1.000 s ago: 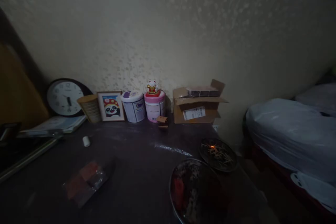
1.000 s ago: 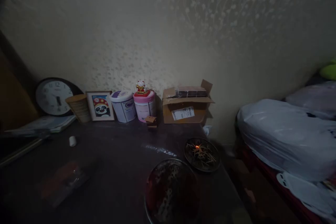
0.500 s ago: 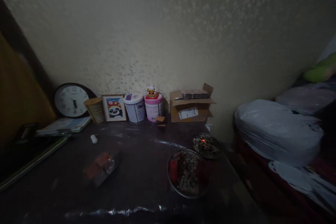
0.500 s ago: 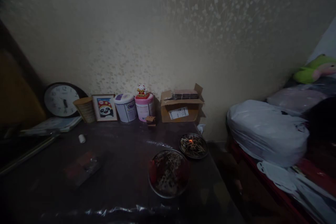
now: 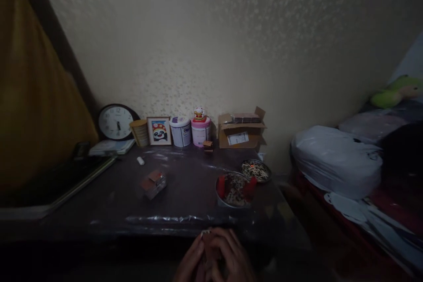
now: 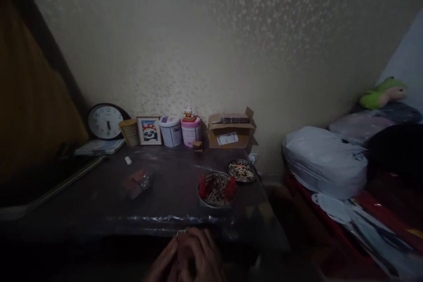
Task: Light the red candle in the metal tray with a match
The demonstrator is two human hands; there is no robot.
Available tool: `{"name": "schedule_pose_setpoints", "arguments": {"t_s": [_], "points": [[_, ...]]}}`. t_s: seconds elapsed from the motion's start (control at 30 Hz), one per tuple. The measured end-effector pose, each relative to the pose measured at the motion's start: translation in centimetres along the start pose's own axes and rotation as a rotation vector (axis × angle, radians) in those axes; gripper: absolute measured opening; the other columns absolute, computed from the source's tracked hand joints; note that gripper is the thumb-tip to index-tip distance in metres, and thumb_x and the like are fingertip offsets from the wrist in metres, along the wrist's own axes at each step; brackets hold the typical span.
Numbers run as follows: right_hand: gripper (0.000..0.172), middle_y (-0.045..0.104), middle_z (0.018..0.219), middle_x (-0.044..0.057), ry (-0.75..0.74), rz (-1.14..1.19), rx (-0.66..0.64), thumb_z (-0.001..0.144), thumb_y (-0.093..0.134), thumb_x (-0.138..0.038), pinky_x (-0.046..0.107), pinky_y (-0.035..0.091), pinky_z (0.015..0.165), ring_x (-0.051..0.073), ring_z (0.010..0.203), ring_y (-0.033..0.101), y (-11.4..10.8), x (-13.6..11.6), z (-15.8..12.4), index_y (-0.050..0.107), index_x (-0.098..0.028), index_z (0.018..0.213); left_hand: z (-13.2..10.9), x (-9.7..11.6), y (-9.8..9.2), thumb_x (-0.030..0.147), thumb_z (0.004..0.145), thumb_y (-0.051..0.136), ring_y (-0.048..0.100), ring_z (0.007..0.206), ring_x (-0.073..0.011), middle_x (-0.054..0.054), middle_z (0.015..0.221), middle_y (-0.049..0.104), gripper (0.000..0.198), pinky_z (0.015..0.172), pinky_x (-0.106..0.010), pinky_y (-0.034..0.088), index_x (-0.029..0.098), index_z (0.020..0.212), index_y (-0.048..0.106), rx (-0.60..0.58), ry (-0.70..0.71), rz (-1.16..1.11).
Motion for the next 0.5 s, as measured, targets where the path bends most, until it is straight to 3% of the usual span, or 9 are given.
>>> {"name": "schedule_pose_setpoints", "arguments": {"t_s": [0.13,0.3,0.5], "points": [[0.039,0.06,0.113,0.005,0.07,0.001,-0.032,0.073,0.048,-0.005,0.04,0.044,0.096,0.021,0.107,0.055,-0.4,-0.3,-0.1,0.053,-0.025,0.106,0.4,-0.2,0.2,0.032,0.075,0.065,0.055,0.11,-0.0255,-0.006,0.114,0.065,0.031,0.089,-0.034,0.042,0.026,0.105,0.065,0.081,0.054,-0.053],[0.039,0.055,0.121,0.007,0.043,0.057,-0.054,0.076,0.047,-0.005,0.042,0.043,0.097,0.022,0.114,0.05,-0.4,-0.6,-0.3,0.051,-0.024,0.11,0.5,-0.1,1.1,0.027,0.081,0.059,0.063,0.09,-0.0189,-0.007,0.108,0.067,0.027,0.078,-0.029,0.047,0.022,0.107,0.064,0.061,0.083,-0.071],[0.042,0.055,0.119,0.007,0.047,0.104,-0.003,0.076,0.046,-0.004,0.038,0.046,0.093,0.02,0.112,0.051,-0.7,-0.3,-0.6,0.051,-0.024,0.113,0.3,-0.2,1.4,0.025,0.081,0.058,0.062,0.094,-0.0203,-0.007,0.112,0.065,0.03,0.082,-0.033,0.047,0.024,0.112,0.061,0.008,0.107,-0.12]]}}
Point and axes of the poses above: each hand's wrist, its own z-axis towards the middle knuckle, its own y-axis out of the palm, x = y × z, the point moved 9 cm from there along z, towards the middle knuckle
